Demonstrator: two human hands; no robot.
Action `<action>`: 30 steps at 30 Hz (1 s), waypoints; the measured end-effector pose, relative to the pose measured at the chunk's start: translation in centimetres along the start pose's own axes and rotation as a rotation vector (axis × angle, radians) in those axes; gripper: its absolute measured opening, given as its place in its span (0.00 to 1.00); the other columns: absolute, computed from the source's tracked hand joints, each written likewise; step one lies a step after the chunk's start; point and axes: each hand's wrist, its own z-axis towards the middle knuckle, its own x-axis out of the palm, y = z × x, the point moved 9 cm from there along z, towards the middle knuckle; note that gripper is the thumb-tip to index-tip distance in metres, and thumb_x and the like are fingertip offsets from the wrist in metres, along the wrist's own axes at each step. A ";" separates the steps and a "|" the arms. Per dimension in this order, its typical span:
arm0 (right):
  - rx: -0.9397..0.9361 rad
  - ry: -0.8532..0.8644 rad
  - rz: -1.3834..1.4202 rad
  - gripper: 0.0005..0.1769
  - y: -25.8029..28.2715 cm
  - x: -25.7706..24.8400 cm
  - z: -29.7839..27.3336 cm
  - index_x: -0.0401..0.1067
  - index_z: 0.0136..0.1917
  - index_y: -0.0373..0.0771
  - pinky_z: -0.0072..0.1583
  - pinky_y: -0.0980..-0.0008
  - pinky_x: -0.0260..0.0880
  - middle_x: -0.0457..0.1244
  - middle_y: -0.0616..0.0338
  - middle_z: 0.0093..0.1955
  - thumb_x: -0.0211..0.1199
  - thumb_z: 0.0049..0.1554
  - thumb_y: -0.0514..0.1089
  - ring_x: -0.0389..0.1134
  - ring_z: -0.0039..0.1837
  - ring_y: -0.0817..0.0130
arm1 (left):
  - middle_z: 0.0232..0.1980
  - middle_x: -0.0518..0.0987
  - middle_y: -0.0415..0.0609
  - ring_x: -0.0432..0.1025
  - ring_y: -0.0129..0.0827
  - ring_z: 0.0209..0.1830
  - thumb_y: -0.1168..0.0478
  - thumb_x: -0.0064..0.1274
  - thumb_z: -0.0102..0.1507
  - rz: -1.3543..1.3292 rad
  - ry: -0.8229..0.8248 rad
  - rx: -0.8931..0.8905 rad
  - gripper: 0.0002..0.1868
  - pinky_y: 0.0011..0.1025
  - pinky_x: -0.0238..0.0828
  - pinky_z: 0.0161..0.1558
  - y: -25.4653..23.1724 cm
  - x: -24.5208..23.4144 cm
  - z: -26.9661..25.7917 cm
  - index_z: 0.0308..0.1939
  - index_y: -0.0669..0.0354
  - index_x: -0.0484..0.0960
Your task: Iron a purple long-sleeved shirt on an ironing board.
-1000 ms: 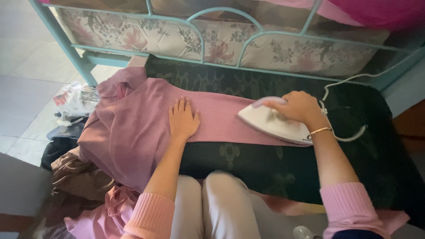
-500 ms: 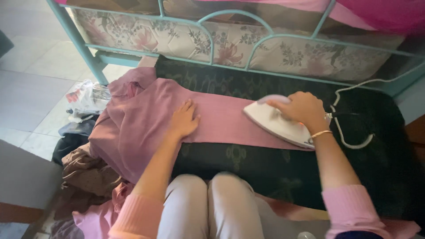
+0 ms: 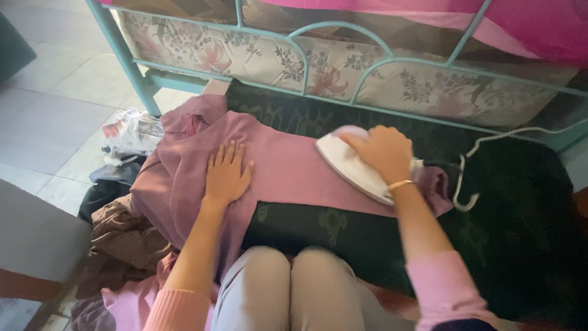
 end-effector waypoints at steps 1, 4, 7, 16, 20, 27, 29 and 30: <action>-0.001 0.000 0.001 0.48 1.0 0.3 0.2 0.83 0.43 0.35 0.52 0.48 0.73 0.71 0.38 0.43 0.58 0.51 0.85 0.74 0.49 0.42 | 0.76 0.64 0.61 0.55 0.61 0.75 0.45 0.46 0.66 0.001 0.000 -0.001 0.34 0.60 0.44 0.72 -0.1 0.0 0.0 0.72 0.60 0.69; 0.118 -0.053 0.059 0.48 2.5 0.4 0.9 0.82 0.44 0.34 0.49 0.48 0.73 0.71 0.39 0.42 0.58 0.48 0.84 0.74 0.46 0.41 | 0.76 0.65 0.63 0.58 0.59 0.75 0.47 0.46 0.68 0.013 -0.023 -0.031 0.34 0.58 0.46 0.72 -0.4 -1.3 -0.1 0.73 0.64 0.66; 0.003 0.032 0.087 0.51 5.3 0.7 1.3 0.81 0.42 0.35 0.49 0.51 0.74 0.71 0.40 0.41 0.57 0.47 0.88 0.74 0.46 0.45 | 0.74 0.66 0.67 0.60 0.59 0.75 0.51 0.44 0.70 -0.238 -0.094 -0.090 0.33 0.51 0.52 0.72 -1.2 -4.3 -0.3 0.73 0.69 0.65; -0.511 0.089 0.064 0.48 14.3 4.4 1.7 0.83 0.37 0.42 0.45 0.49 0.73 0.70 0.43 0.38 0.57 0.41 0.89 0.73 0.43 0.44 | 0.75 0.63 0.73 0.57 0.63 0.76 0.54 0.41 0.74 -0.476 -0.243 -0.145 0.31 0.48 0.50 0.73 -0.4 -5.9 -0.3 0.76 0.73 0.59; -0.232 0.001 0.154 0.48 14.3 5.2 3.1 0.82 0.41 0.39 0.47 0.50 0.74 0.71 0.43 0.40 0.55 0.48 0.87 0.74 0.45 0.45 | 0.75 0.65 0.69 0.59 0.60 0.76 0.56 0.42 0.74 -0.502 -0.314 -0.157 0.30 0.46 0.53 0.75 -0.6 -6.9 -0.4 0.76 0.70 0.60; -0.397 0.242 0.130 0.46 16.1 4.0 2.4 0.82 0.41 0.37 0.48 0.49 0.72 0.70 0.41 0.41 0.57 0.46 0.84 0.73 0.46 0.43 | 0.74 0.64 0.71 0.59 0.63 0.75 0.57 0.42 0.73 -0.459 -0.291 -0.131 0.29 0.48 0.53 0.73 -0.6 -6.5 -0.2 0.75 0.71 0.60; -0.344 0.272 0.154 0.46 15.7 3.6 2.2 0.82 0.41 0.37 0.48 0.49 0.72 0.71 0.42 0.41 0.58 0.45 0.83 0.74 0.47 0.44 | 0.74 0.65 0.71 0.59 0.63 0.75 0.57 0.42 0.74 -0.477 -0.298 -0.128 0.29 0.48 0.54 0.73 -0.7 -6.6 -0.3 0.75 0.71 0.60; -0.293 0.303 0.179 0.45 15.4 3.6 2.0 0.82 0.41 0.37 0.49 0.50 0.72 0.71 0.43 0.41 0.58 0.45 0.83 0.74 0.47 0.45 | 0.74 0.65 0.71 0.60 0.63 0.75 0.56 0.41 0.74 -0.493 -0.306 -0.127 0.29 0.48 0.54 0.74 -0.7 -6.7 -0.4 0.75 0.71 0.60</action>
